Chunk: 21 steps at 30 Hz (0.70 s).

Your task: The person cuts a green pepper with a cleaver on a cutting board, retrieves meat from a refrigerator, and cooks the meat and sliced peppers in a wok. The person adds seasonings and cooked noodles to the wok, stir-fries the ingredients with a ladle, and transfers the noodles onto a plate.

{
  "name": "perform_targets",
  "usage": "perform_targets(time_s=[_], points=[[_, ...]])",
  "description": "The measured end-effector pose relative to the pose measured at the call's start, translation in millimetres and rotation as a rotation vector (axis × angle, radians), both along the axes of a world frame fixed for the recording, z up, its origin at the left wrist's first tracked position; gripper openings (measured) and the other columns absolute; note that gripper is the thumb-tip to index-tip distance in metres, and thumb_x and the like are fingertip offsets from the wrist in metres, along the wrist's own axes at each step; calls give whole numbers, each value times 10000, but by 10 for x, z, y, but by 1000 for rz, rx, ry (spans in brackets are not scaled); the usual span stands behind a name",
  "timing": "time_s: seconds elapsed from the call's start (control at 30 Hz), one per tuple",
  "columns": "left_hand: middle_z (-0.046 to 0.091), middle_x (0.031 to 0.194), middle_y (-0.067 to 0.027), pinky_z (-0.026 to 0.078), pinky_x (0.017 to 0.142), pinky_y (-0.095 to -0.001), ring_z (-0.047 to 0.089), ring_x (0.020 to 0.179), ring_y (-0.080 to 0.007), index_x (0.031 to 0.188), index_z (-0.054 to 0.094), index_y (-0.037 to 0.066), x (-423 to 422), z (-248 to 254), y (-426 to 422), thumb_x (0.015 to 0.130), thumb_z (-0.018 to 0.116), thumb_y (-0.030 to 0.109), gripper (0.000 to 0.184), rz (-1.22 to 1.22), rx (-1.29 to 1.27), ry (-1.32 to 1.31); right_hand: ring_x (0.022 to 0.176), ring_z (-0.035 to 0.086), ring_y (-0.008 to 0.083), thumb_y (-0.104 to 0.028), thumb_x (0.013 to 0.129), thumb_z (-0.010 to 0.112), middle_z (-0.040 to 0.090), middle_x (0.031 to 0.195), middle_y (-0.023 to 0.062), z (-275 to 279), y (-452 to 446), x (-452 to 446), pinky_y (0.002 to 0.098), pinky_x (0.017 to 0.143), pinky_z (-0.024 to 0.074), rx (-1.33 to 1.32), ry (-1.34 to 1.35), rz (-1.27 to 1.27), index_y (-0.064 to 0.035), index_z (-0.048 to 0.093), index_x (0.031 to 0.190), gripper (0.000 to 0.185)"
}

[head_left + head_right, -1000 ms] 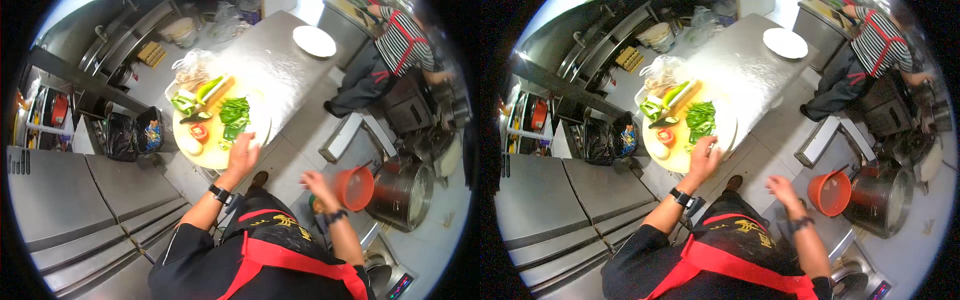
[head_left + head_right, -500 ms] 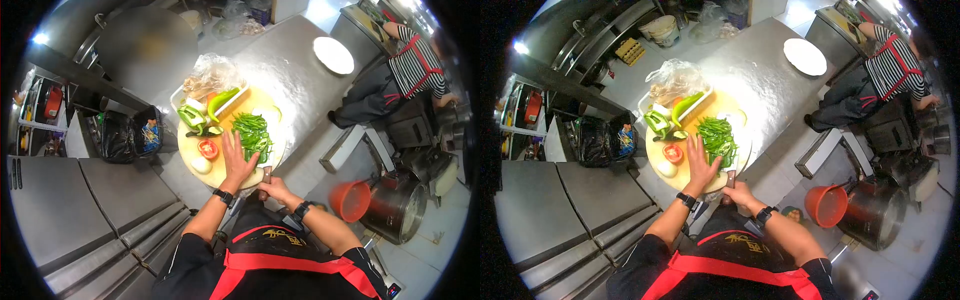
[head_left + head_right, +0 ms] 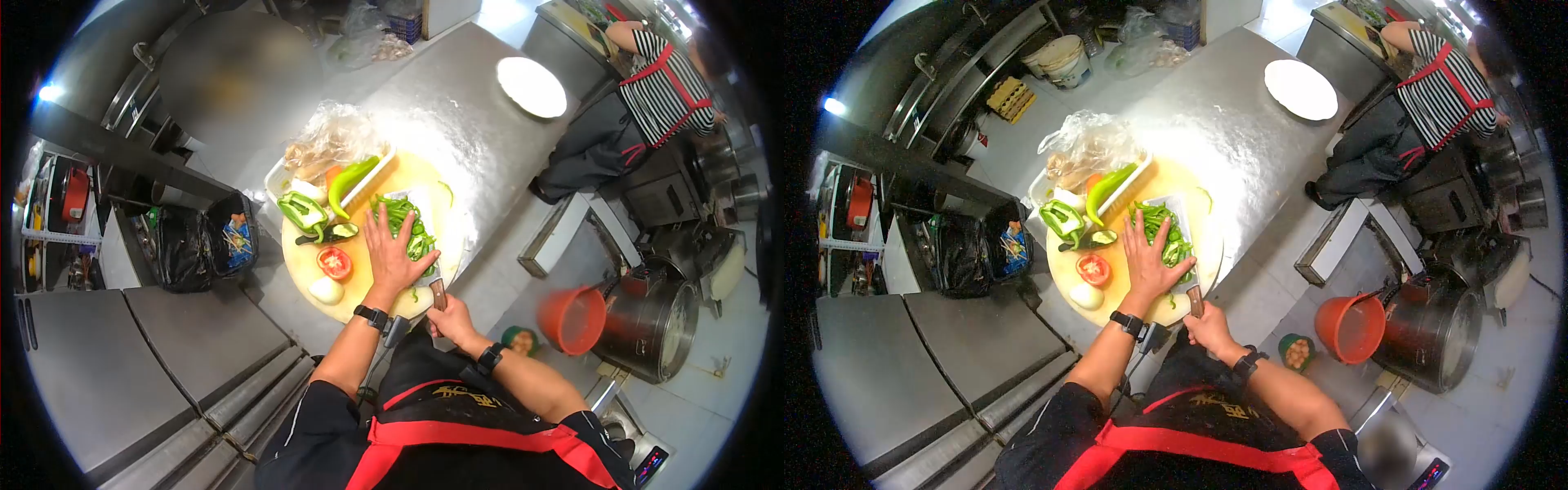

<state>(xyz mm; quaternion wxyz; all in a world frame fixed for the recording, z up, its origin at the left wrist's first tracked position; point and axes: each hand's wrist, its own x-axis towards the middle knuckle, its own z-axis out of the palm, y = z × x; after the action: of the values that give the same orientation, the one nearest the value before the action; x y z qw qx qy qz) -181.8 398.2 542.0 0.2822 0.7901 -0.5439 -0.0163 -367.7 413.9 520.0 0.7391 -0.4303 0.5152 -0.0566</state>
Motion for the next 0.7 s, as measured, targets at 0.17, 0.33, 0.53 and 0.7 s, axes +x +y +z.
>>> perform_targets(time_s=[0.17, 0.33, 0.53, 0.7], points=[[291, 1427, -290, 258, 1071, -569, 241, 1316, -517, 1251, 565, 112, 9, -145, 6, 697, 761, 337, 629, -44, -148, 118, 449, 518, 121, -40, 828, 563, 528, 594, 40, 57, 60, 31, 273, 405, 457, -51, -22, 20, -26, 490, 898, 102], [295, 1433, -280, 262, 1078, -543, 265, 1315, -495, 1225, 581, 97, 38, -123, 14, 700, 749, 277, 579, -46, -175, 130, 454, 522, 127, -30, 817, 565, 530, 597, 50, 44, 134, 72, 288, 398, 452, -19, -120, -11, -20, 496, 863, 84], [353, 1423, -262, 257, 1080, -539, 302, 1318, -470, 1185, 608, 67, 3, 39, -131, 703, 732, 263, 534, -164, -209, 56, 469, 514, 124, -41, 804, 590, 528, 605, 42, 84, 185, 56, 289, 404, 435, 11, -202, -162, -32, 511, 852, 93], [345, 1416, -288, 269, 1083, -530, 337, 1309, -442, 1262, 574, 83, -465, 593, -346, 783, 682, 318, 544, -331, -137, -219, 425, 438, 94, -50, 786, 581, 453, 549, 11, 225, 203, -193, 284, 370, 364, -6, -446, -281, -44, 498, 840, 100]])
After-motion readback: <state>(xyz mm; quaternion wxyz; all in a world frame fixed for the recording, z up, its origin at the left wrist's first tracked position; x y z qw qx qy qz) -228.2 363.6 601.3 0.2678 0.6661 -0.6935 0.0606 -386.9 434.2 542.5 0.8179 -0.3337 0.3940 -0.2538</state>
